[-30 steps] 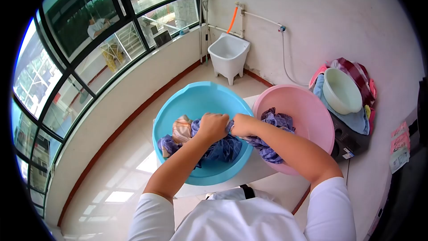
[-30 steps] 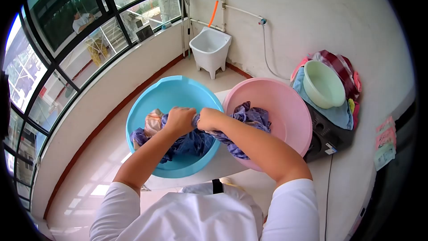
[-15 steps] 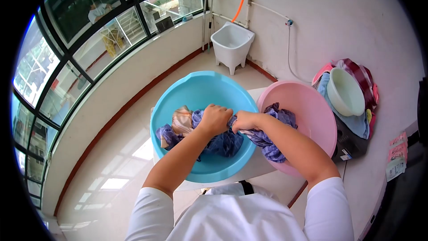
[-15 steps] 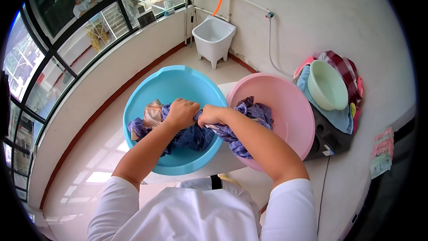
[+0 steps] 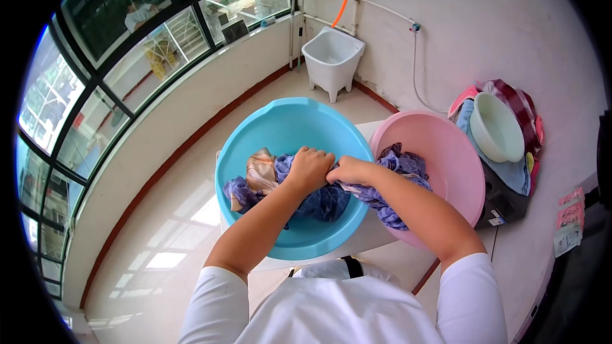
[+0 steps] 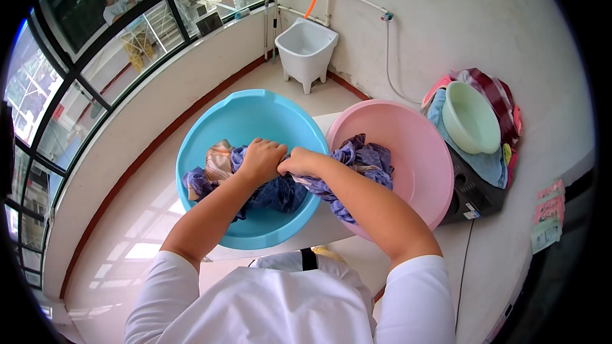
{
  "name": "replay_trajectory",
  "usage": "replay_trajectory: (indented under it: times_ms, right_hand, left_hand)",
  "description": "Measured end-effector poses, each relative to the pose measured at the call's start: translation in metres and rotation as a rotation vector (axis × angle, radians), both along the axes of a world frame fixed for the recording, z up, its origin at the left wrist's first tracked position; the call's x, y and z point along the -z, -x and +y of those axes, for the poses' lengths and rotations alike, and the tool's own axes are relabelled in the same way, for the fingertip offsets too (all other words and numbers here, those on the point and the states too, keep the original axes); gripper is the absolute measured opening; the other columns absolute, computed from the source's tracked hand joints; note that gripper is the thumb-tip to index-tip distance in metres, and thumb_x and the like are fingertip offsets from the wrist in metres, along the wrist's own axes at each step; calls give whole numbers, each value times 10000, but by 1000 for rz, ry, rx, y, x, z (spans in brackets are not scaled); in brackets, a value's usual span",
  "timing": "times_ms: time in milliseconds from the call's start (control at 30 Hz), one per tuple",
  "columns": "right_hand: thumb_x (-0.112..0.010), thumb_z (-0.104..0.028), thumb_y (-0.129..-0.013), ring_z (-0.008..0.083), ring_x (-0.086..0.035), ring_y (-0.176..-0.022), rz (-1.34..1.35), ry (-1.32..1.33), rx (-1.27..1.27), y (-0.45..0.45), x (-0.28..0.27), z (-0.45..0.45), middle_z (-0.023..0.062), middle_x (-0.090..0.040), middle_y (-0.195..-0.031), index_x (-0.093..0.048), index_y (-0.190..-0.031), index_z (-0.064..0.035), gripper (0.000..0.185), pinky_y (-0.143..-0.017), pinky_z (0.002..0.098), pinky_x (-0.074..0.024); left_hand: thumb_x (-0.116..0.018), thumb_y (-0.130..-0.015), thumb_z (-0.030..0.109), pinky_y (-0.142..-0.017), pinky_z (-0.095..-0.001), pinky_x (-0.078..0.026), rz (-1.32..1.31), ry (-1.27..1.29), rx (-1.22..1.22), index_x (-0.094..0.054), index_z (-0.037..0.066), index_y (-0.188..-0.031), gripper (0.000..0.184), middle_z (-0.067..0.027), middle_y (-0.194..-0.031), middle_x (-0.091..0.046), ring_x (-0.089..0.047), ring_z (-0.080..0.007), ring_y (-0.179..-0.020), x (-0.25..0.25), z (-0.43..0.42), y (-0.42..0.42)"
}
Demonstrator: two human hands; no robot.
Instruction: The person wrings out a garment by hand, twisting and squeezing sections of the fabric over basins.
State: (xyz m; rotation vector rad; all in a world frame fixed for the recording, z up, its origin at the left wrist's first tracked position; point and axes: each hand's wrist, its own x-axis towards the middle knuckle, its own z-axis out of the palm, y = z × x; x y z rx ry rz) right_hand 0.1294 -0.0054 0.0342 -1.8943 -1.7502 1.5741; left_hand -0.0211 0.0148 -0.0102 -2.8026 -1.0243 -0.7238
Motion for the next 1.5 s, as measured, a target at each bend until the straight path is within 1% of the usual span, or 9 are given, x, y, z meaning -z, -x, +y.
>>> replay_trajectory:
  times_ms: [167,400,467,567,700,1000,1200,1367,1500]
  right_hand:
    - [-636,-305,-640,330,-624,-711,-213,-284,-130,-2,5,-6,244,-633,-780,-649,-748,43,365,-647,378,-491]
    - [-628,-320,-643,350,-625,-711,-305,-241,-187,3,-4,-13,215,-642,-779,-648,-745,15,351,-684,395,-500]
    - [-633,-326,-649,340,-628,-676,-479,-628,-125,6,0,-24,211,-631,-719,-629,-829,15,386,-636,407,-498]
    - [-630,-201,-691,281,-574,-862,-799,-1092,-333,15,-13,-33,135,-606,-857,-509,-1121,21,499,-855,432,-423]
    - [-620,-52,-687,321,-557,-891,-873,-981,-264,36,-10,-29,169,-572,-963,-337,-1321,69,705,-852,418,-424]
    - [-664,-69,-669,367,-586,-858,-711,-754,-236,30,-22,-26,201,-613,-852,-456,-1163,27,545,-750,435,-464]
    - [-666,-96,-630,342,-559,-763,-582,-1191,-300,17,-19,-42,135,-583,-791,-559,-855,-46,253,-681,430,-436]
    - [-665,-143,-669,287,-567,-761,-470,-1422,-466,5,-54,-52,89,-582,-815,-600,-911,-54,265,-677,399,-432]
    - [-678,-290,-722,244,-570,-762,-424,-1708,-537,-2,-72,-58,63,-590,-849,-625,-917,-63,304,-695,376,-426]
  left_hand:
    - [-607,-658,230,-666,-355,-411,2,-1,-4,-507,119,-698,155,-42,-649,-556,-574,-238,-672,3,2,-2]
    - [-608,-651,221,-674,-364,-411,65,44,-25,-511,117,-719,158,-57,-661,-565,-580,-256,-688,1,1,-1]
    - [-616,-646,213,-677,-371,-414,74,103,-26,-531,108,-751,171,-75,-690,-592,-591,-267,-706,-2,2,-2]
    - [-623,-644,213,-665,-380,-419,29,182,-58,-550,96,-779,193,-88,-720,-615,-598,-272,-711,-6,0,-2]
    - [-629,-670,236,-646,-393,-428,-121,233,15,-555,90,-814,218,-84,-708,-615,-600,-275,-703,-5,0,-9]
    - [-750,-637,322,-766,-392,-449,-152,539,193,-547,27,-988,502,-152,-842,-619,-598,-321,-841,-18,9,16]
    - [-605,-778,539,-863,-347,-439,-462,1080,290,-556,-29,-1131,670,-202,-963,-624,-585,-299,-966,-16,29,29]
    - [-443,-919,448,-786,-354,-474,-385,858,61,-583,-37,-1083,530,-132,-1050,-628,-629,-247,-829,-28,31,25]
    - [-432,-881,564,-939,-348,-395,-651,1202,448,-576,8,-1162,639,-154,-1164,-588,-540,-270,-1078,-36,24,24]
